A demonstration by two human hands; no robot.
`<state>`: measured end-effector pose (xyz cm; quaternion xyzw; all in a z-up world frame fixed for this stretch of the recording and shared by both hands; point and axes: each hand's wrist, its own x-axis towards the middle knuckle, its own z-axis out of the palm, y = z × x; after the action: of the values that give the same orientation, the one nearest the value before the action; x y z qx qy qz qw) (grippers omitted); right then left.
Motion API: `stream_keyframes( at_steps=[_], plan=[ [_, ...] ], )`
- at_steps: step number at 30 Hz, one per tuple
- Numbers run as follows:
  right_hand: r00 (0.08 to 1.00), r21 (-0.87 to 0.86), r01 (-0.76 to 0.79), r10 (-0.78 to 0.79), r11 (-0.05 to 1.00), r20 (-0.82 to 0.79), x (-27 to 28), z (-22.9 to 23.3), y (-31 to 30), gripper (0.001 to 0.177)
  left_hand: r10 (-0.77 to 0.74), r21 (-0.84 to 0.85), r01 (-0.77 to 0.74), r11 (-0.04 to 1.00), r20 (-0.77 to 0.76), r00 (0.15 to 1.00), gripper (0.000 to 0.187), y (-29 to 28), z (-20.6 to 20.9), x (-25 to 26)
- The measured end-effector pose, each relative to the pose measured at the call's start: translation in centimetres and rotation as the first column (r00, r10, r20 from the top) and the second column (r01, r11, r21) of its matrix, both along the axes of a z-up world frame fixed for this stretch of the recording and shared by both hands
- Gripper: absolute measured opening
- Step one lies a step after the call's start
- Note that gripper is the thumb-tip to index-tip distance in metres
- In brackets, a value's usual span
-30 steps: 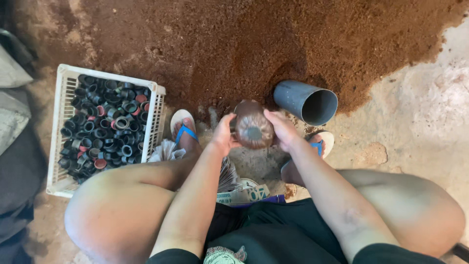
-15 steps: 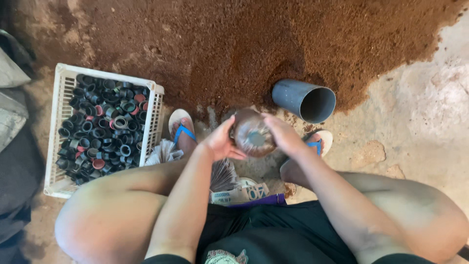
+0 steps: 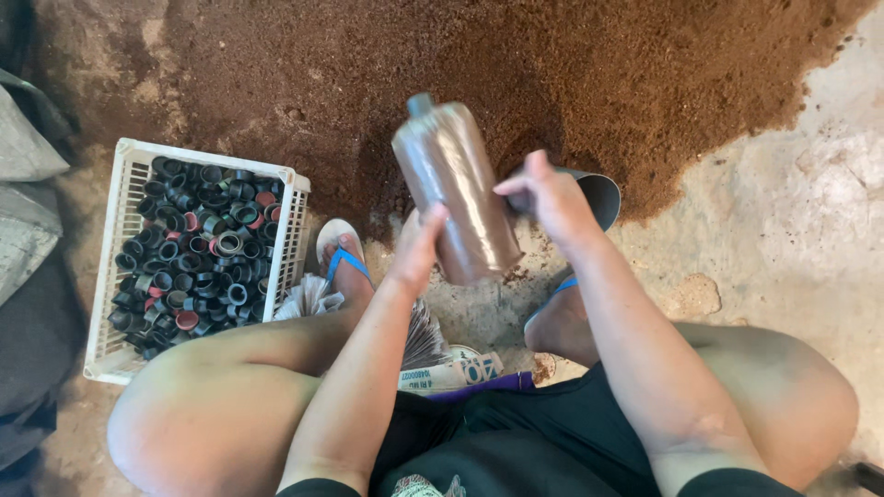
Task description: The person, while sitting on the floor, uses a plastic sleeve and a cylindrical guide to pack substrate into a clear plastic bag. The person uses their hands to scoop the substrate, press it into the bag, and then secures the top with a black plastic ring.
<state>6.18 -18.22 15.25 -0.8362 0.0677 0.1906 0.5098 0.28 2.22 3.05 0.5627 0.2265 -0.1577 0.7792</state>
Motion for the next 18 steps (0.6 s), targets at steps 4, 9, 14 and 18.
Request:
stream_keyframes(
  at_steps=[4, 9, 14, 18],
  plan=[
    [0.993, 0.013, -0.112, 0.112, 0.994, 0.039, -0.9, -0.6, 3.2, 0.091, 0.211, -0.263, -0.244, 0.934, -0.145, 0.967, 0.061, -1.9, 5.5, 1.4],
    [0.998, 0.554, -0.035, 0.055, 0.832, -0.019, -1.4, -0.2, 3.9, 0.092, 0.15, -0.269, -0.148, 0.952, -0.012, 0.989, 0.047, -1.0, 4.1, 2.2],
    [1.0, 0.377, -0.011, 0.011, 0.926, 0.001, -2.5, 1.7, 5.4, 0.09, 0.086, 0.017, -0.086, 0.996, -0.013, 0.996, 0.081, -0.2, 7.1, 2.4],
    [0.991, 0.279, -0.014, 0.05, 0.96, -0.122, -2.8, 4.3, 5.7, 0.082, 0.113, -0.136, -0.124, 0.983, -0.085, 0.99, 0.069, -0.2, 5.7, 2.6]
  ],
)
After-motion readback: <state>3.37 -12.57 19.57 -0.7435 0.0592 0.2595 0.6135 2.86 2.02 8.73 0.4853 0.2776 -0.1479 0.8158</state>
